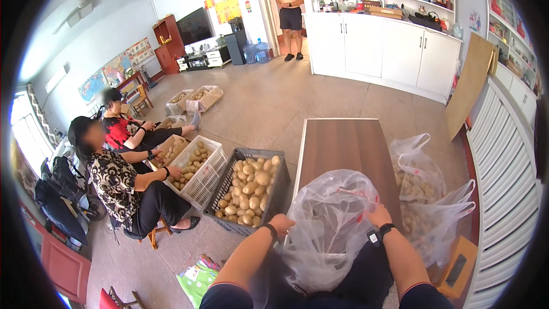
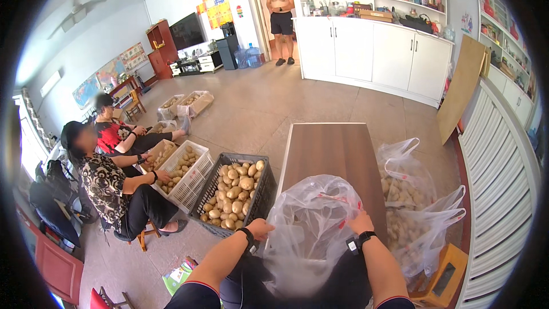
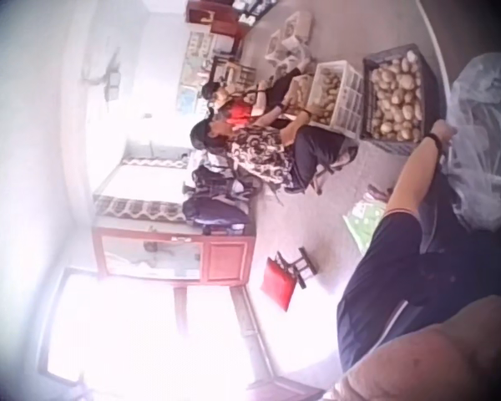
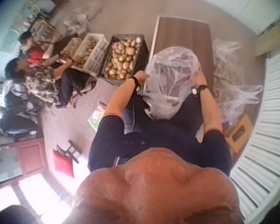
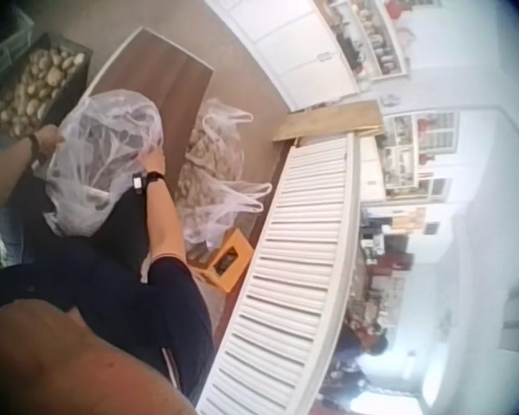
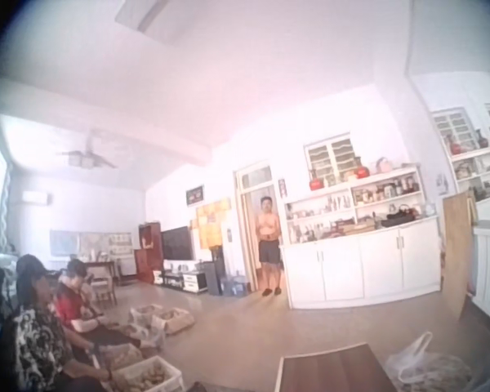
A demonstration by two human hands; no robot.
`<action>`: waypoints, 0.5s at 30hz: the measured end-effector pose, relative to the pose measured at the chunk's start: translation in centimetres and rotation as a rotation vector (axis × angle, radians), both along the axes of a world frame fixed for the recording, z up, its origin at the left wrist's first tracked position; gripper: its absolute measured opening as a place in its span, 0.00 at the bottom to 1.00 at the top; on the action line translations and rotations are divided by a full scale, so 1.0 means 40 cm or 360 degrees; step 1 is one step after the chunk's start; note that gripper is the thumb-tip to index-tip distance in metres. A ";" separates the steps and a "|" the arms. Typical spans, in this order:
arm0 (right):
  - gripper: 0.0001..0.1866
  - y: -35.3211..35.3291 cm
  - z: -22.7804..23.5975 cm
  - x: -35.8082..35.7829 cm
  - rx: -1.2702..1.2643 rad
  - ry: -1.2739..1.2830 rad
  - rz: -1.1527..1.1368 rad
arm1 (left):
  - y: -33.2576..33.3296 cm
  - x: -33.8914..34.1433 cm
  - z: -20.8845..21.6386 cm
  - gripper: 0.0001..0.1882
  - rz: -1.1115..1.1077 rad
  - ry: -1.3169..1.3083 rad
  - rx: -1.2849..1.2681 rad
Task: The person sorts potatoes by hand, picking them from a plastic crate and placing them into a clear plastic bag on a table. After filling the bag, the person sets it on the floor and begins filling another.
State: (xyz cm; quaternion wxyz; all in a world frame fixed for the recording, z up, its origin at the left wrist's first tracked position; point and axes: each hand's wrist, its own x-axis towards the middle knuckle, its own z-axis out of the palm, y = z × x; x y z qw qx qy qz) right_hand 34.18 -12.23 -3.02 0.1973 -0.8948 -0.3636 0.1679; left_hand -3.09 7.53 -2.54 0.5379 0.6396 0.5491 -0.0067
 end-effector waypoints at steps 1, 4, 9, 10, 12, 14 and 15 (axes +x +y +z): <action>0.40 0.000 -0.001 0.001 0.0006 0.0004 0.0005 | 0.002 0.001 0.001 0.22 -0.0010 -0.0001 -0.0013; 0.40 0.001 0.030 -0.014 -0.0020 0.0062 -0.0036 | 0.001 -0.004 0.005 0.23 -0.0057 0.0001 -0.0093; 0.39 -0.004 0.074 -0.036 -0.0057 0.0126 -0.0123 | 0.005 0.007 -0.008 0.21 -0.0103 0.0000 -0.0083; 0.38 -0.006 0.069 -0.030 -0.0041 0.0112 -0.0113 | 0.004 0.015 -0.005 0.20 -0.0109 0.0010 -0.0087; 0.38 -0.007 0.062 -0.026 -0.0025 0.0098 -0.0097 | 0.001 0.017 -0.009 0.18 -0.0095 -0.0020 -0.0088; 0.37 -0.002 0.060 -0.030 -0.0054 0.0120 -0.0082 | 0.002 0.010 -0.016 0.16 -0.0067 -0.0047 -0.0088; 0.37 -0.003 0.053 -0.025 -0.0056 0.0120 -0.0084 | 0.001 0.012 -0.011 0.15 -0.0055 -0.0078 -0.0105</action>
